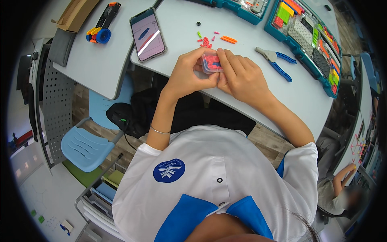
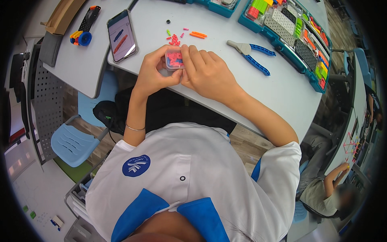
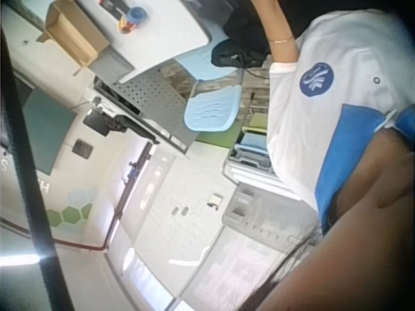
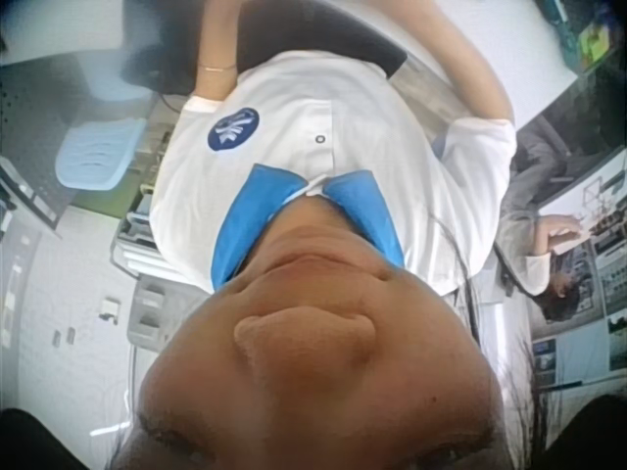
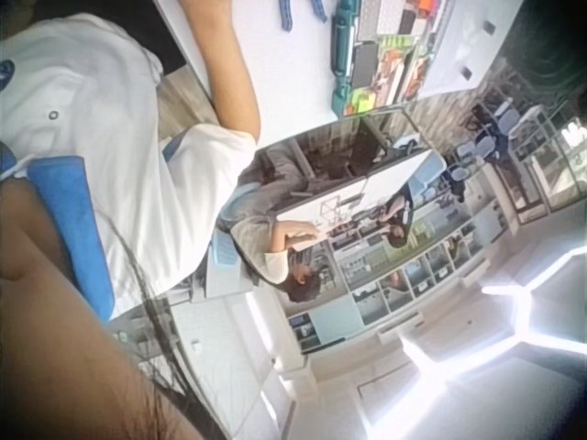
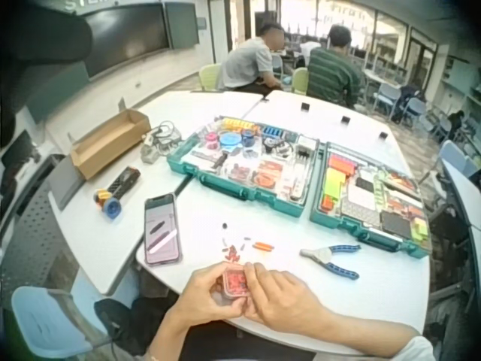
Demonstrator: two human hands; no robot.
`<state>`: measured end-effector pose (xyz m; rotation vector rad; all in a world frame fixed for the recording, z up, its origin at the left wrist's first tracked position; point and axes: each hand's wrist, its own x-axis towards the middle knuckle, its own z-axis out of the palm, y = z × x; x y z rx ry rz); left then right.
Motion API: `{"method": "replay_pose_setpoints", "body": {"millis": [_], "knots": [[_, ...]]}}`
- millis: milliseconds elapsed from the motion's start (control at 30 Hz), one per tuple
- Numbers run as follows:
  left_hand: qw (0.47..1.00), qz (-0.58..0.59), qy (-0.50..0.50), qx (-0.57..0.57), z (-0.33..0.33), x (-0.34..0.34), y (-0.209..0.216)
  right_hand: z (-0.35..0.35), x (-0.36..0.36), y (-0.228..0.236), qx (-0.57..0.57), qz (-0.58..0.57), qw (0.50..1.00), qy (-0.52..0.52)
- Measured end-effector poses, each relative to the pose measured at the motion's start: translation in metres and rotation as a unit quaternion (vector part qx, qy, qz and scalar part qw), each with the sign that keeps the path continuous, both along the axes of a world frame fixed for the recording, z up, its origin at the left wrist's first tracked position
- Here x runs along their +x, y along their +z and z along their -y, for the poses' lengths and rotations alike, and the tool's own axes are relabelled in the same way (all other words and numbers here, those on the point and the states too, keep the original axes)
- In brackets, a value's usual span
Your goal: The person assembles a small knitting needle by inserting a pink plastic piece into a clear plastic case. They then add several small, colorful plastic pieces into the case, organizing them by color.
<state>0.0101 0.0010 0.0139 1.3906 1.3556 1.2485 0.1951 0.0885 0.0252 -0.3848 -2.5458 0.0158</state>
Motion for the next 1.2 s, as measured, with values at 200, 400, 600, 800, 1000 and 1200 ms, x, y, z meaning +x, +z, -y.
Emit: {"method": "replay_pose_setpoints", "body": {"millis": [200,400,600,800,1000,1200], "knots": [[1.0,0.002,-0.017,0.007,-0.002,0.002,-0.002,-0.018,0.001,0.006,-0.168,-0.067,0.983,0.024],[0.982,0.142,-0.113,-0.05,-0.004,-0.011,0.005,-0.032,0.0,0.019,-0.542,-0.14,0.828,-0.035],[0.975,0.165,-0.136,-0.053,-0.008,-0.016,-0.001,-0.033,0.002,0.018,-0.22,-0.198,0.955,0.01],[0.973,0.185,-0.122,-0.058,-0.006,-0.016,-0.004,-0.006,-0.006,0.023,-0.103,-0.091,0.988,0.075],[0.978,0.164,-0.11,-0.07,-0.006,-0.014,-0.004,-0.005,-0.004,0.016,-0.091,-0.073,0.991,0.068],[0.98,0.153,-0.11,-0.068,-0.006,-0.013,-0.006,0.004,-0.004,0.019,-0.117,-0.063,0.991,0.035]]}}
